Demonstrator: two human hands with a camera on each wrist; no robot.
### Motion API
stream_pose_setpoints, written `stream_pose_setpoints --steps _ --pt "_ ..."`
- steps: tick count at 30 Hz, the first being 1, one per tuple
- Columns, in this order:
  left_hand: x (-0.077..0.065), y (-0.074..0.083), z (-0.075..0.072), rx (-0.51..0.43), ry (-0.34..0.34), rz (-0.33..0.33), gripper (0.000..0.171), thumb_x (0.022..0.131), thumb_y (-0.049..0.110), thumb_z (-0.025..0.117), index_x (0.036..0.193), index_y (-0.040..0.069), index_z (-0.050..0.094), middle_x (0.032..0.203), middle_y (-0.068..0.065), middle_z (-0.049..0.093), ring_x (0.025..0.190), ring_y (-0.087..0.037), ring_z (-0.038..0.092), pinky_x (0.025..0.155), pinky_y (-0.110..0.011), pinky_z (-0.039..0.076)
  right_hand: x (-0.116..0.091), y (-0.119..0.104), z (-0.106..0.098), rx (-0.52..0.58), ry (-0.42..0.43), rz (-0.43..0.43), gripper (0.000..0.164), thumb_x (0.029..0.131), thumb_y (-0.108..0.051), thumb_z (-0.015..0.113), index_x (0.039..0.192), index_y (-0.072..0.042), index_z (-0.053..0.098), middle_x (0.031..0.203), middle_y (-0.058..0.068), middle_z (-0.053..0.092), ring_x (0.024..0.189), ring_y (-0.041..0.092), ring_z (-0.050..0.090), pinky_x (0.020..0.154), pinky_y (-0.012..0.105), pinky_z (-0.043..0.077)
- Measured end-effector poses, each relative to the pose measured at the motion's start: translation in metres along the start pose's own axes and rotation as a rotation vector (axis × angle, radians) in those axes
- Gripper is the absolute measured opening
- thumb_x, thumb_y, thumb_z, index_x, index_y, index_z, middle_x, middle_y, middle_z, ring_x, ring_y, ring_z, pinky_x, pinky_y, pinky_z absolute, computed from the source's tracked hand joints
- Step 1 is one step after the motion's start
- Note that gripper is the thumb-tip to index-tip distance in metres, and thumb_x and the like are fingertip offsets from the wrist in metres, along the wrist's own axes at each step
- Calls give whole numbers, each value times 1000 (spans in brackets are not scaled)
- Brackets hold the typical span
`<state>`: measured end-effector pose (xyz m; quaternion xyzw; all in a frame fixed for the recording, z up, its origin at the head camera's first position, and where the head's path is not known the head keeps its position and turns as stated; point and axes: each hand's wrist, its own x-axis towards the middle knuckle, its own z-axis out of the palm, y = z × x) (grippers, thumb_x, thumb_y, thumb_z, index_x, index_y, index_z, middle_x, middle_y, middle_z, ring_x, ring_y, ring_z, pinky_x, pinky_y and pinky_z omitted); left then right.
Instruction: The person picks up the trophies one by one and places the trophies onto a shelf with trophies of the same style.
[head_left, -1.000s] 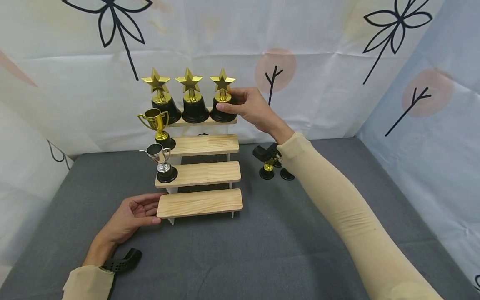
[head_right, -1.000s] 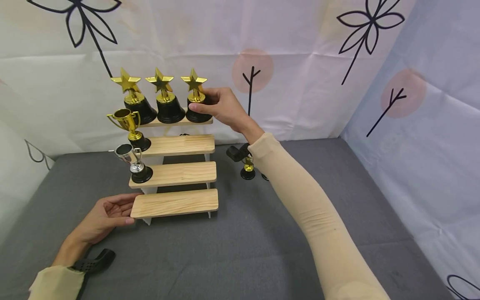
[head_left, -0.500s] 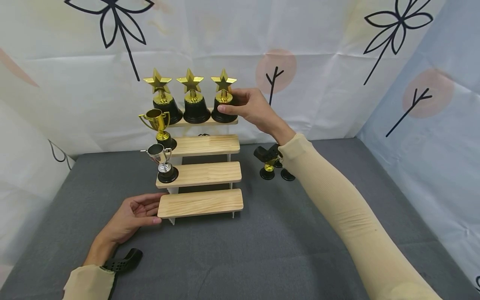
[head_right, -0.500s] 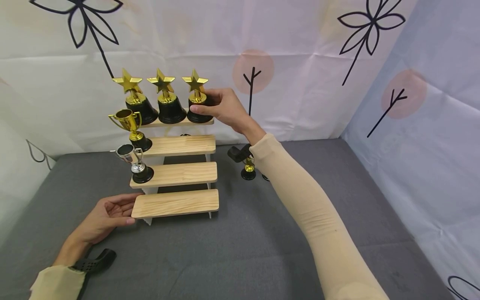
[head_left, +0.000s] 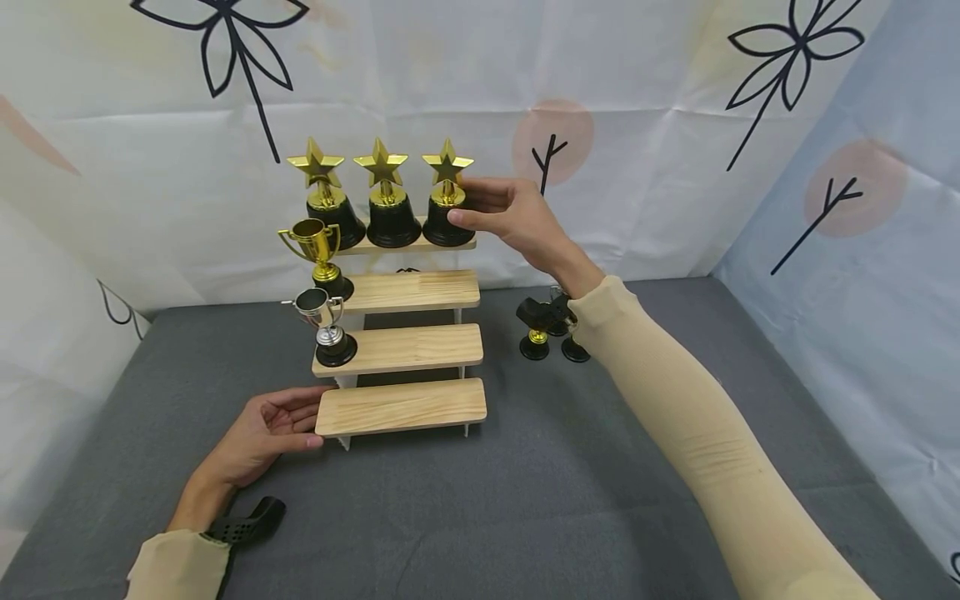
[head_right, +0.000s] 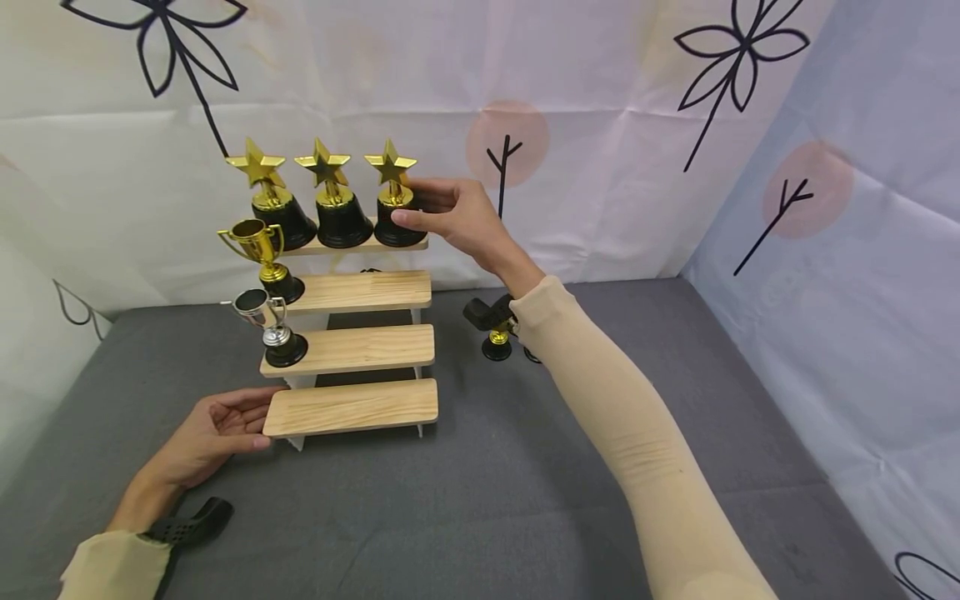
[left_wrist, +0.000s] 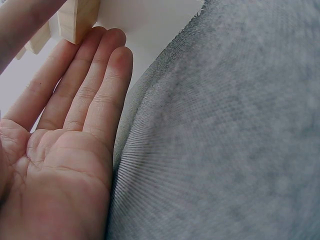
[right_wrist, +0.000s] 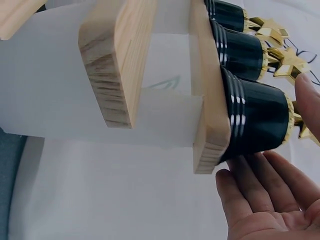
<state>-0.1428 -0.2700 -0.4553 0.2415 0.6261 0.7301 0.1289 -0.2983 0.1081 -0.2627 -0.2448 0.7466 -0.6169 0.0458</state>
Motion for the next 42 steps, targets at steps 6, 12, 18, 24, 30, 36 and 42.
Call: stream_pose_setpoints --steps 6,12,18,24,30,36,42 --pt "-1 0 0 -7 -8 3 66 81 -27 65 143 -18 41 137 -6 62 125 -19 61 103 -33 53 -12 1 -7 93 21 -13 60 92 -2 73 147 0 50 146 14 56 133 23 55 108 28 49" --pt "-1 -1 0 4 -2 -3 66 81 -26 65 143 -16 43 137 -6 62 125 -18 61 103 -33 52 -27 2 -12 125 70 -32 60 92 0 73 146 4 49 145 20 55 132 22 56 109 30 49" --pt "-1 -1 0 -2 1 -3 66 81 -27 65 142 -16 44 136 -7 62 125 -18 61 103 -33 53 -45 6 -16 170 113 -65 59 90 5 72 145 5 51 143 21 56 132 25 56 109 34 49" --pt "-1 -2 -2 20 9 -23 66 81 -25 67 142 -19 41 136 -4 63 124 -18 62 103 -34 53 -67 11 -17 171 137 -92 59 89 8 71 145 4 51 143 21 56 133 25 55 108 34 50" --pt "-1 -3 -2 28 7 -16 67 81 -25 67 142 -21 39 137 -4 62 125 -18 61 103 -33 53 -88 18 -15 132 153 -90 59 90 8 71 145 4 51 143 19 57 133 26 55 107 34 51" --pt "0 0 0 8 1 -2 66 81 -27 65 142 -20 40 137 -6 62 125 -18 61 103 -33 52 -104 26 -17 132 171 -98 59 90 7 72 144 6 51 142 20 57 133 26 55 106 33 52" --pt "0 2 1 10 12 -19 66 81 -27 65 141 -22 39 135 -4 63 124 -17 62 103 -32 52 -122 33 -20 149 199 -89 57 89 9 72 143 6 53 141 19 58 132 26 56 104 34 53"
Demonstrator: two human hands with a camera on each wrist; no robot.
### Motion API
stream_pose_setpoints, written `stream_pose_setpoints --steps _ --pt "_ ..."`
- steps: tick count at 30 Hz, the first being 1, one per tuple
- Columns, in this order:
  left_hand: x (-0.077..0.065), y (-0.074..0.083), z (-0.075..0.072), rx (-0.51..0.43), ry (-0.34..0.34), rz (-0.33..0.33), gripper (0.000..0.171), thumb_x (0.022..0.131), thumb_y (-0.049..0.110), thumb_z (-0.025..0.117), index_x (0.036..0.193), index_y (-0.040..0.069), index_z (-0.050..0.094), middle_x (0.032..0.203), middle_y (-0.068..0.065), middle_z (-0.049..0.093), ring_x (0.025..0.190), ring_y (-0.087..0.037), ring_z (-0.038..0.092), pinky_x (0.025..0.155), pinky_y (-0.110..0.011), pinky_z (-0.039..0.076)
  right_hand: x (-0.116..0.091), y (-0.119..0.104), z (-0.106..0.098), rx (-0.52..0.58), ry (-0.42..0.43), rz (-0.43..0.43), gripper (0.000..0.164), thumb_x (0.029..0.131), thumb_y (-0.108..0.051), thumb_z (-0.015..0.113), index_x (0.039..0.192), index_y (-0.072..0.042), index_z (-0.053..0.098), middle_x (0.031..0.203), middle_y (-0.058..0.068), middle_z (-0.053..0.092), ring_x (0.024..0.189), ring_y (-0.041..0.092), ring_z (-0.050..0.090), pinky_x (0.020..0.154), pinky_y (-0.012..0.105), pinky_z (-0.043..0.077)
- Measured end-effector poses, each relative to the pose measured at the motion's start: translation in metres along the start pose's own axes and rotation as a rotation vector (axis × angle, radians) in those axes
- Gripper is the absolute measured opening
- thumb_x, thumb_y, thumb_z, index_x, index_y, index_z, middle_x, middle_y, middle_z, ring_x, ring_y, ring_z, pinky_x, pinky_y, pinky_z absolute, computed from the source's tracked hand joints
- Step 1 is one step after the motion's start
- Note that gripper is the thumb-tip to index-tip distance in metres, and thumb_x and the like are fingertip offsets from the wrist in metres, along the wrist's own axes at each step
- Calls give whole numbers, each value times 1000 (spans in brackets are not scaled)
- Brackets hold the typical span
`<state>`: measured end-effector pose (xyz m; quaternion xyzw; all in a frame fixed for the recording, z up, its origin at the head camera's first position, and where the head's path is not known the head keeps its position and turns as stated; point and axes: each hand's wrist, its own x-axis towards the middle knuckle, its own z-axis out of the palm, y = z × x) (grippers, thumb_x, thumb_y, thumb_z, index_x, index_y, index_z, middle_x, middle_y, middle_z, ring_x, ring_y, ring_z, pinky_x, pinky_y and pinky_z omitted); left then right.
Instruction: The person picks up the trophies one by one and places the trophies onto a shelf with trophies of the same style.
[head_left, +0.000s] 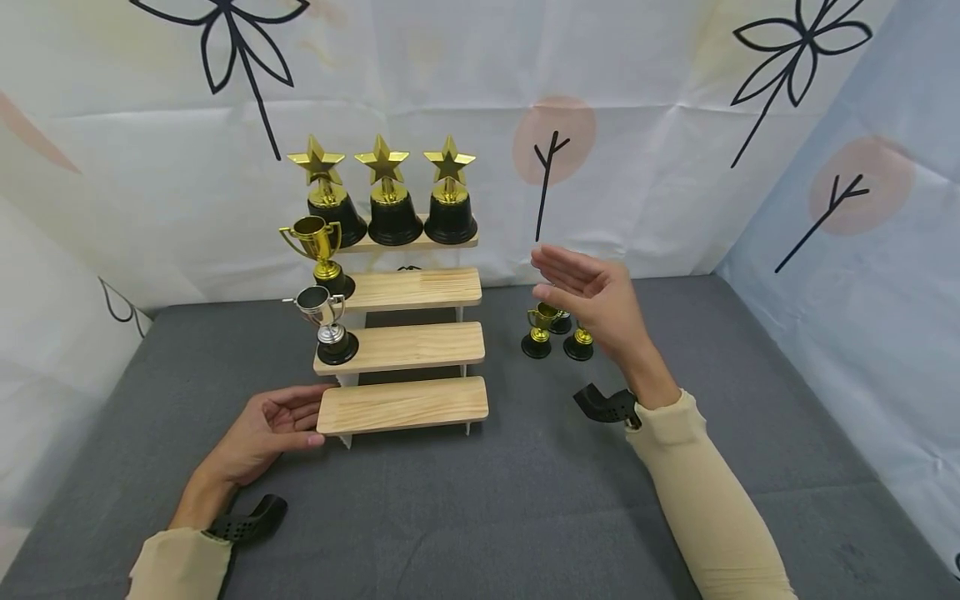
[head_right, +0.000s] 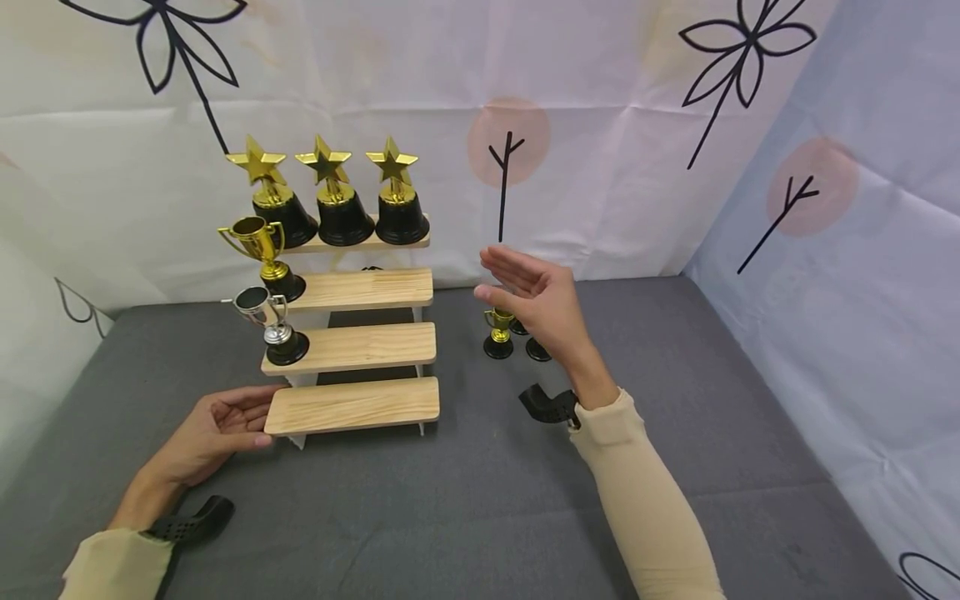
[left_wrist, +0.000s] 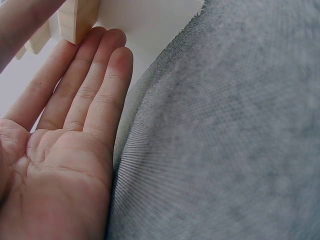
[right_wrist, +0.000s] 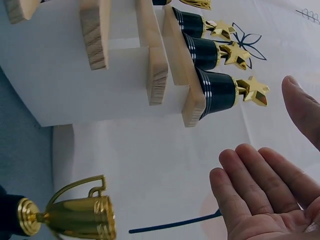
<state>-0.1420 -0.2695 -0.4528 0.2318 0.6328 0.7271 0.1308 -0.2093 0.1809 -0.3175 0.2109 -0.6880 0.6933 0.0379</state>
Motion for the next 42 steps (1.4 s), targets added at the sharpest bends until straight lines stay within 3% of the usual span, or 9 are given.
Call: stream_pose_setpoints --steps 11,18,23,34,42 --pt "0 0 0 0 5 -3 66 81 -27 66 141 -21 40 135 -3 63 123 -17 62 102 -32 53 -23 8 -14 37 31 32 57 88 10 73 141 9 53 137 18 61 129 26 59 103 33 54" --pt "1 -1 0 -3 2 -3 67 81 -26 66 141 -23 37 136 -3 63 124 -16 62 103 -31 52 -29 13 -23 33 1 30 58 89 7 73 142 9 51 138 18 61 131 27 57 105 31 52" --pt "1 -2 0 0 -2 1 66 81 -27 65 142 -18 42 136 -5 63 124 -17 62 103 -32 52 -29 13 -28 11 5 22 56 88 7 74 141 8 54 137 16 62 130 25 58 104 31 53" --pt "-1 -3 -2 25 13 -22 67 81 -25 67 142 -22 37 136 -4 62 124 -17 62 102 -33 53 -28 17 -50 -53 118 -16 56 87 9 75 139 11 54 134 16 64 126 20 61 102 27 54" --pt "-1 -4 -2 32 10 -23 68 81 -24 67 142 -23 36 135 -3 63 123 -16 62 102 -33 53 -28 23 -66 -101 188 32 59 87 5 77 141 8 54 137 17 63 127 20 60 102 23 52"
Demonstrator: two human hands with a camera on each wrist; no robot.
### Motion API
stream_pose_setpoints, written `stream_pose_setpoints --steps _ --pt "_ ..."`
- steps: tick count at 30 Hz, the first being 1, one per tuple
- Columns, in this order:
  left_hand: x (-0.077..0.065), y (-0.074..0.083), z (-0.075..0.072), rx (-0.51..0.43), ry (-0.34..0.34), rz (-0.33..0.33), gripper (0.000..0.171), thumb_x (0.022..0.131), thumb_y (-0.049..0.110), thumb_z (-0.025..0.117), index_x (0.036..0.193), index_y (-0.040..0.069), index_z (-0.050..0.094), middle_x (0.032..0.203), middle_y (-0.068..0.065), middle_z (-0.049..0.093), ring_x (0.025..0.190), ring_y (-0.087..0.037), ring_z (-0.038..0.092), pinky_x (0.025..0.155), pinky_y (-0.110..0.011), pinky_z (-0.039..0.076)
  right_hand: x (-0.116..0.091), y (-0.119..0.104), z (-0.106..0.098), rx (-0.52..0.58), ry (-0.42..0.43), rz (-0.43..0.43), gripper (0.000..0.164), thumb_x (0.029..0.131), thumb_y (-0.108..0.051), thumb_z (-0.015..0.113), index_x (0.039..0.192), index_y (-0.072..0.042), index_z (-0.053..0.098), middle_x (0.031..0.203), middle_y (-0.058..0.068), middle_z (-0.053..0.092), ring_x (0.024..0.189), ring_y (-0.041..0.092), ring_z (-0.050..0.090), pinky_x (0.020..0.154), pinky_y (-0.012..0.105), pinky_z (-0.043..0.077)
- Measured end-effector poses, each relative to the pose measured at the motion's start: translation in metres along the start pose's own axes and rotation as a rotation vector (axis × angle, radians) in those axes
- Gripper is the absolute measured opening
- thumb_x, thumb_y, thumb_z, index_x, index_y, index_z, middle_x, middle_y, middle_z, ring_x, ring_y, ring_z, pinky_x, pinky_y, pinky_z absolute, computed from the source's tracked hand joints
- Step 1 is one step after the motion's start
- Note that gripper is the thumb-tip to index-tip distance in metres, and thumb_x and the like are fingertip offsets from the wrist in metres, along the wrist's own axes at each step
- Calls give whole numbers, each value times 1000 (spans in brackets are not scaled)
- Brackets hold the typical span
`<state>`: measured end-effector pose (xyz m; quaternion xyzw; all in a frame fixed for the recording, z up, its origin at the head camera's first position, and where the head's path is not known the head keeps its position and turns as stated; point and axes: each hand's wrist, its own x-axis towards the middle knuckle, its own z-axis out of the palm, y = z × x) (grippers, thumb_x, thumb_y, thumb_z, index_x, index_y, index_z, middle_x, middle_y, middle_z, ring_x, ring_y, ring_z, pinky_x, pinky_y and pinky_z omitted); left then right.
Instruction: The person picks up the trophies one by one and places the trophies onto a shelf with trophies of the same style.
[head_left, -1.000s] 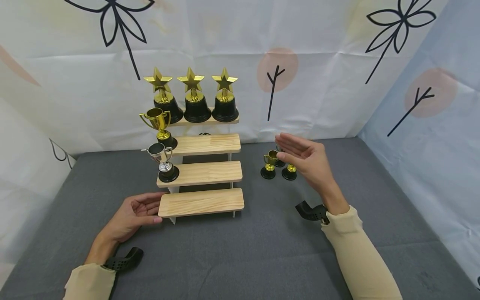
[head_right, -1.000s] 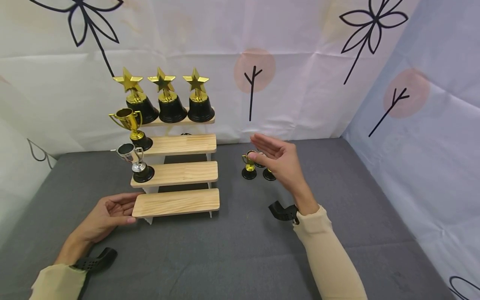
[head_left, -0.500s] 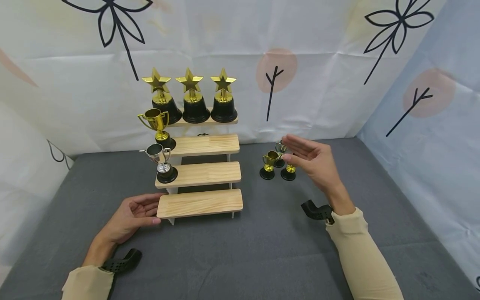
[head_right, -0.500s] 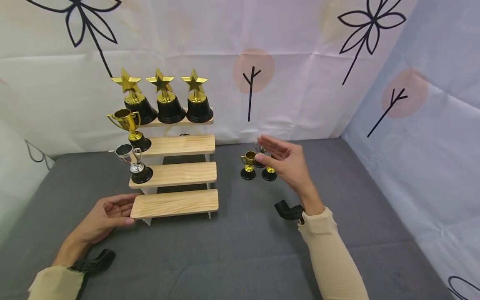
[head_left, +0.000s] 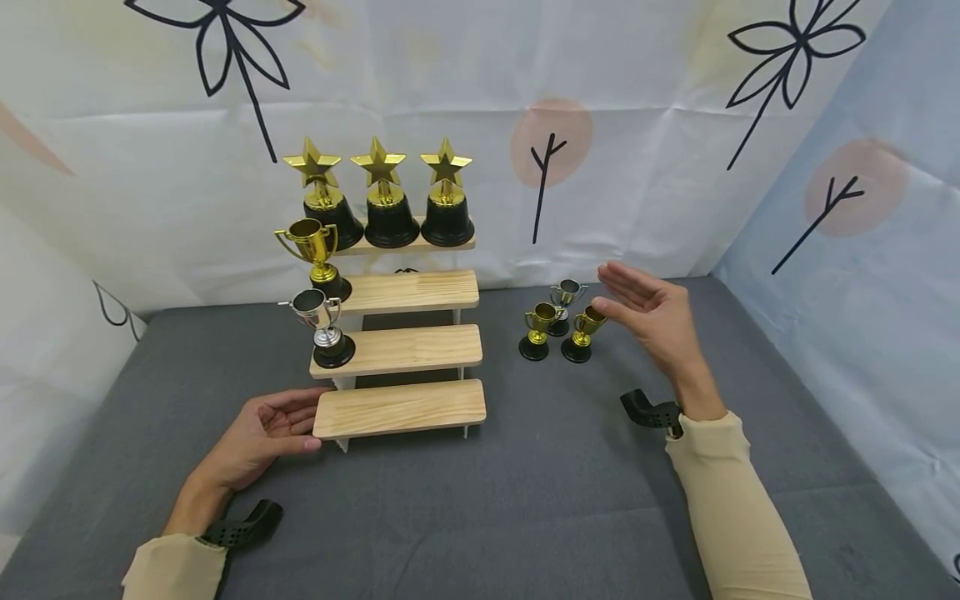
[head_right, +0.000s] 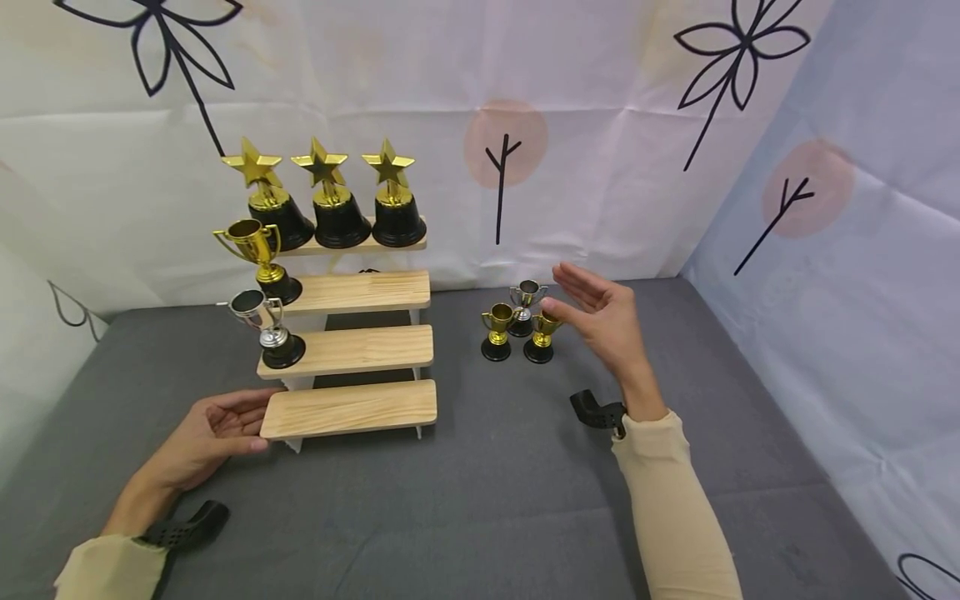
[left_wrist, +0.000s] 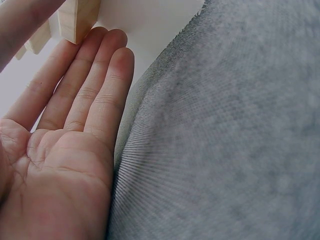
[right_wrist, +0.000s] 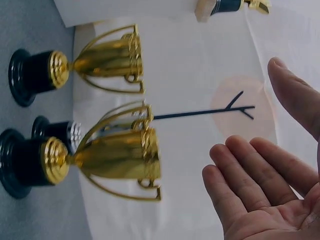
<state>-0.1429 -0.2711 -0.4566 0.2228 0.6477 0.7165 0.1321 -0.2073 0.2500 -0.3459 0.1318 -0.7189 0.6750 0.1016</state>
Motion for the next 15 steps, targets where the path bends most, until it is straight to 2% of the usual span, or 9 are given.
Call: stream_pose_setpoints --steps 9,15 --pt "0 1 1 -21 -10 18 67 81 -26 66 141 -23 36 136 -4 63 124 -17 62 103 -32 52 2 20 -14 -81 -44 92 60 89 -2 77 143 5 53 142 21 57 131 24 56 100 21 53" --pt "0 3 2 -20 -3 14 67 81 -26 66 141 -23 37 135 -4 63 124 -17 62 103 -33 52 3 38 -20 -138 -102 136 59 91 -5 77 143 6 52 140 23 57 125 16 61 98 20 54"
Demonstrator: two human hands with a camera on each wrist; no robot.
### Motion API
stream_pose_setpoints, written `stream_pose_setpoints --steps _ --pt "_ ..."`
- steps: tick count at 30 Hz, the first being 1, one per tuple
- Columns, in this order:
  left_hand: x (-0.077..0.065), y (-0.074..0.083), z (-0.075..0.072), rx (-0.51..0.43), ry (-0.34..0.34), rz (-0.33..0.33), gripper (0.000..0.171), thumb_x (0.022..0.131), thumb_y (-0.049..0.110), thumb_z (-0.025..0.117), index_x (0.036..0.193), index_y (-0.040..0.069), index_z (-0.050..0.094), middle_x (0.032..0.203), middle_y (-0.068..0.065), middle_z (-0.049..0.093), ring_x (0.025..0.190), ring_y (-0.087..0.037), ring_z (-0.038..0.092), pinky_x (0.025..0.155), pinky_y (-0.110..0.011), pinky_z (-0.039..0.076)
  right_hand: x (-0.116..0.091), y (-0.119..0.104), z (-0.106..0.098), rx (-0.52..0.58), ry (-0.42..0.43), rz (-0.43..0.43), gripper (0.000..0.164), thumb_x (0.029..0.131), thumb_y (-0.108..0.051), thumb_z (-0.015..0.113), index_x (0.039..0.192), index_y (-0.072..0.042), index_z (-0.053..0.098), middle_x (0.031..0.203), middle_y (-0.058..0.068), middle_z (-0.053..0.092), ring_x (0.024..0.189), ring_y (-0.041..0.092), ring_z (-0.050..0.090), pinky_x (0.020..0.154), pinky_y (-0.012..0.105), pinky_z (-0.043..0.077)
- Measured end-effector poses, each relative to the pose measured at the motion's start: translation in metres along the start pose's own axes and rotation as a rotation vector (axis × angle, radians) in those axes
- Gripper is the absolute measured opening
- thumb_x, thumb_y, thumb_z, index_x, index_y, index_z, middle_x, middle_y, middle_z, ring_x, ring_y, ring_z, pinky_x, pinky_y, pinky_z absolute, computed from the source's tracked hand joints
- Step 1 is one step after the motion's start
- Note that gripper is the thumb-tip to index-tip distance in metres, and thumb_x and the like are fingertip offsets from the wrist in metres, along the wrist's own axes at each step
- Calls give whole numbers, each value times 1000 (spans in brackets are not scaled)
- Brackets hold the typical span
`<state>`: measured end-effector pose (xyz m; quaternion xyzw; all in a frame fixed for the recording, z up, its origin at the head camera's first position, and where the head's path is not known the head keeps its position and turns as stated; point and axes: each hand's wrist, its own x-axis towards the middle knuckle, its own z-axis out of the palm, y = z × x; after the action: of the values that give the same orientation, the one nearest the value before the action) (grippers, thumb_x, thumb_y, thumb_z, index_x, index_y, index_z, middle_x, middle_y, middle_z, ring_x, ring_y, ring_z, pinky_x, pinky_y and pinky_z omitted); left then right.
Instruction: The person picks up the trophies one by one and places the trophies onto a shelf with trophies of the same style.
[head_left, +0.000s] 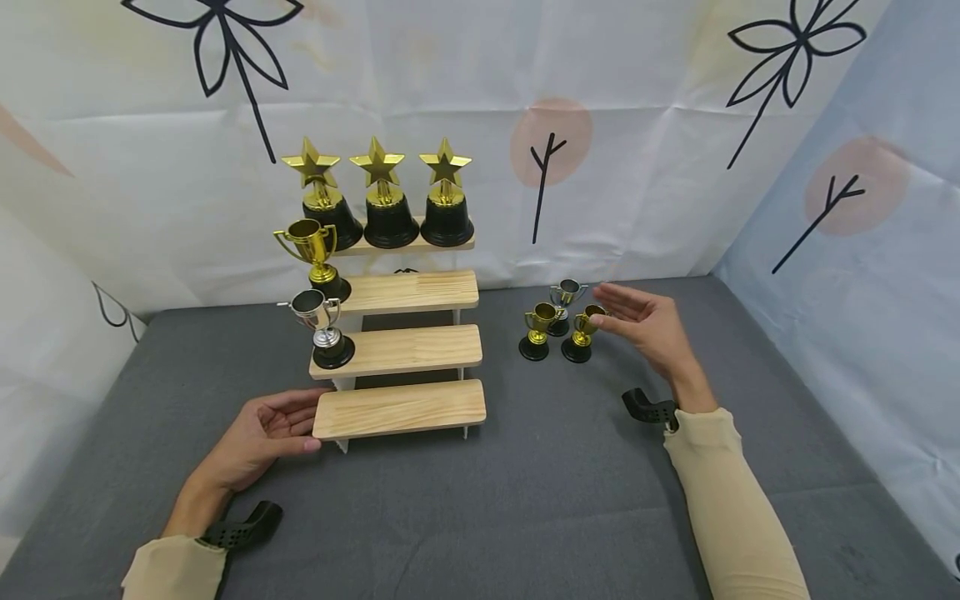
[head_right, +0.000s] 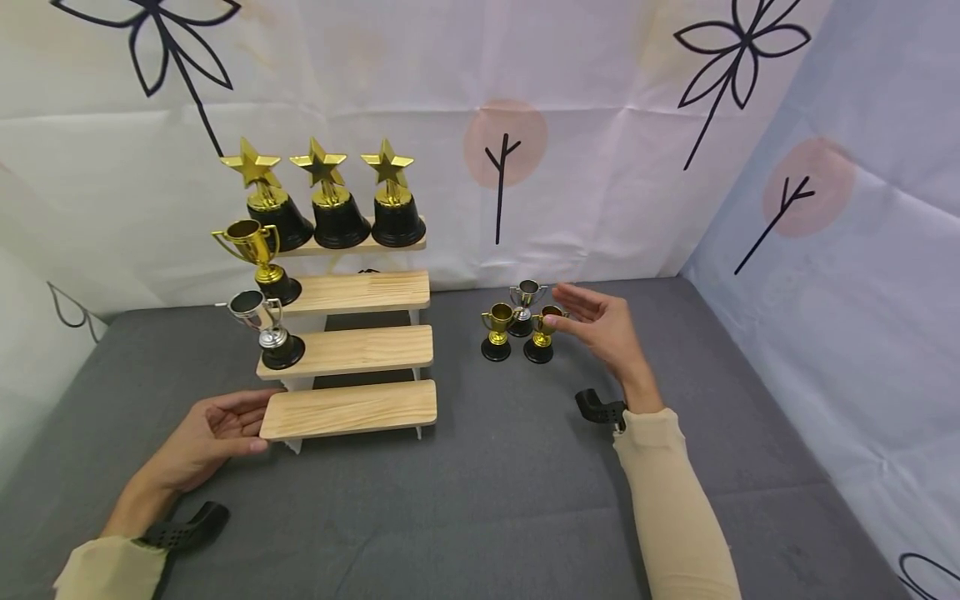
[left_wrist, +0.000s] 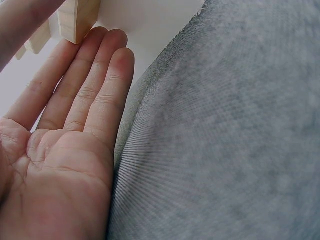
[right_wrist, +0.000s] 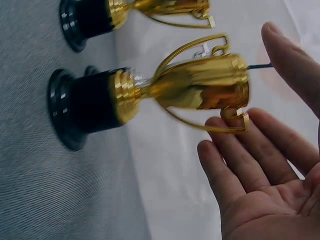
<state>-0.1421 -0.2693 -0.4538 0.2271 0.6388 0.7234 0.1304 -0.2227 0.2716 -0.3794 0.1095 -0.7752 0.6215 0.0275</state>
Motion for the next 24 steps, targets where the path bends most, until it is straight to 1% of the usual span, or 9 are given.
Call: stream_pose_setpoints --steps 3,5,9,14,16,19,21,24 --pt "0 1 1 7 7 -11 67 81 -25 67 141 -22 38 135 -3 63 124 -17 62 103 -32 52 1 6 0 -52 -11 22 59 90 -9 78 142 5 54 138 20 59 124 14 61 101 19 52" --pt "0 1 1 5 7 -8 67 81 -25 67 141 -22 39 135 -3 63 123 -17 62 103 -32 52 2 10 0 -65 -15 40 60 89 -10 80 141 5 55 137 19 61 122 13 63 101 19 52" --pt "0 2 1 -7 -1 5 66 81 -26 66 141 -21 40 135 -4 63 123 -17 62 103 -32 52 3 17 0 -51 -33 74 60 88 -9 81 140 5 56 135 12 65 114 10 66 96 21 56" --pt "0 3 2 -5 2 3 66 81 -27 66 141 -20 40 135 -4 63 123 -17 62 102 -31 53 4 28 0 -26 -62 92 59 87 -5 81 140 5 57 120 0 72 107 6 68 90 22 59" --pt "0 4 2 -4 5 0 66 81 -27 66 141 -20 40 135 -4 63 123 -17 62 102 -31 53 5 32 0 -16 -73 97 59 87 -4 81 139 7 56 117 0 73 106 6 68 89 22 59" --pt "0 3 2 -5 5 1 66 80 -27 65 141 -20 41 135 -4 63 123 -17 62 102 -31 53 5 37 1 -28 -90 102 57 86 -6 81 136 10 58 116 4 74 105 6 69 88 22 59" --pt "0 3 2 -7 5 3 65 80 -27 66 141 -20 41 135 -4 63 123 -17 62 102 -31 53 6 40 2 -33 -98 111 55 86 -7 82 132 10 60 115 7 74 104 8 70 86 22 60" --pt "0 2 2 -2 4 6 66 80 -26 66 141 -20 41 134 -4 63 123 -17 63 102 -31 53 6 45 3 -26 -100 121 52 85 -6 83 129 10 62 113 9 74 102 10 71 84 23 60"
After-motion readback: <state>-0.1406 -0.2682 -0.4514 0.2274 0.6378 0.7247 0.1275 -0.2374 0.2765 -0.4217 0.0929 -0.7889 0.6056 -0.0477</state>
